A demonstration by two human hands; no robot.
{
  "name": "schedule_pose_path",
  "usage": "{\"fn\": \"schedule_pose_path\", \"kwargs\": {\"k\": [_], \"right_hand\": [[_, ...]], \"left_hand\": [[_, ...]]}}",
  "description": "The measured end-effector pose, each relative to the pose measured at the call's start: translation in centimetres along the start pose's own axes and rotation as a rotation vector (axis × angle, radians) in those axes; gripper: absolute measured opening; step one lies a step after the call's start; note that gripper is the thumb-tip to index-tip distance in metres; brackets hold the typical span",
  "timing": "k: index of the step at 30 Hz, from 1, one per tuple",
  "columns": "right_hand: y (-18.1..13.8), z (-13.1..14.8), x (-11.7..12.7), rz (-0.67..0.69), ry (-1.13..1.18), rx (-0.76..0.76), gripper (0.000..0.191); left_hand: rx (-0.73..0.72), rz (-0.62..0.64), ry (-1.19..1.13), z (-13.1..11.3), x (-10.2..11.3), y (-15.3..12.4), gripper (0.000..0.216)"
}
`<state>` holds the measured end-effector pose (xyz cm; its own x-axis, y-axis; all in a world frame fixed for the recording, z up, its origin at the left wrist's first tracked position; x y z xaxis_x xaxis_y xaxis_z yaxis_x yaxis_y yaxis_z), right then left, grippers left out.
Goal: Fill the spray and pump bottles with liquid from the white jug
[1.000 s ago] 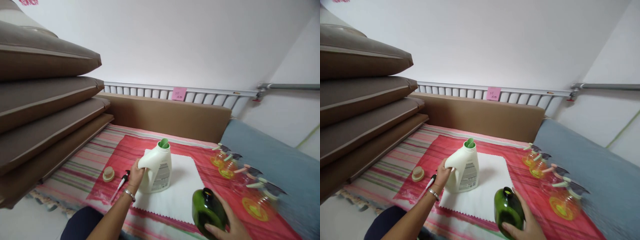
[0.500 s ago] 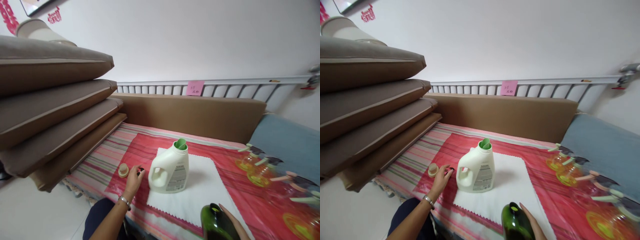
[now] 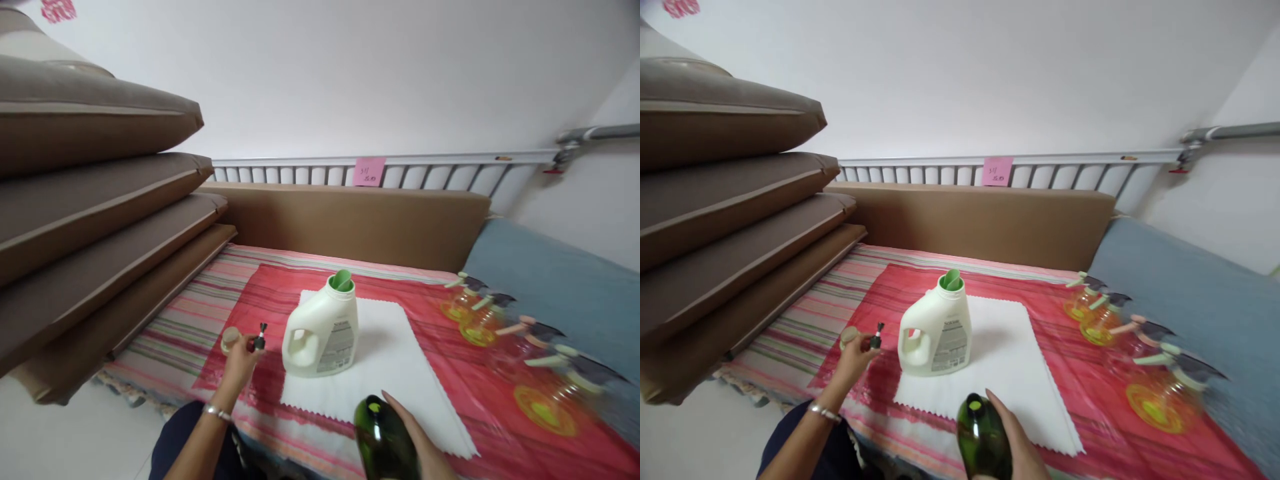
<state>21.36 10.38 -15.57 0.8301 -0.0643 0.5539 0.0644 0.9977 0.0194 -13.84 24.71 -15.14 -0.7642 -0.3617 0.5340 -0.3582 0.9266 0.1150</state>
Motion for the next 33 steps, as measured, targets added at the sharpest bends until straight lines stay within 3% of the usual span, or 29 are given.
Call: {"fn": "schedule_pose_path", "kwargs": {"k": [3,6,9,11,22,27,30,33], "right_hand": [[0.3,2.1,-1.6,0.042,-0.028,-0.034,0.095],[0.6,4.3,-3.1,0.067,-0.060,-0.052,0.096],[0.7,6.2,-4.3,0.094,-0.062,-0.021,0.094],[0.6,6.9,-4.7,0.102,-0.058,0.007,0.093],[0.0,10.5,-3.4,0.068,0.016,0.065,0.091],[0.2,12.1,-2.5,0.017,0.032,0.084,0.091],[0.3,12.2,-2.0,-0.021,0.046,0.103,0.090],[0.5,11.7,-1.8,-0.050,0.038,0.099,0.091]], "left_hand": [[-0.020,-0.044,-0.241,-4.1,3.5,-1.3,0.037],[0.050,-0.073,-0.914,-9.3,6.3,-3.7,0.045],[0.037,-0.077,-1.135,-13.9,7.1,-6.1,0.043],[0.012,-0.087,-1.178,-15.5,6.8,-7.2,0.043],[-0.036,0.113,-1.036,-16.1,2.0,-9.9,0.039],[-0.049,0.403,-0.891,-15.5,-1.0,-11.8,0.040],[-0.082,0.524,-0.824,-15.2,-1.3,-12.3,0.047],[-0.115,0.540,-0.786,-15.3,-1.0,-12.1,0.055]]}}
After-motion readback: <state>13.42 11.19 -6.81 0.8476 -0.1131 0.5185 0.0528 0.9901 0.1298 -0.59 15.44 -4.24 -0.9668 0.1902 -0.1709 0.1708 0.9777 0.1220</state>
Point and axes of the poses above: each hand's wrist, its own y-axis towards the middle knuckle, its own x-axis out of the back of the hand, z = x × y, the point moved 8 cm from there along y, towards the middle knuckle, and after that the axes turned 9 degrees about -z, right-handed, at the moved point
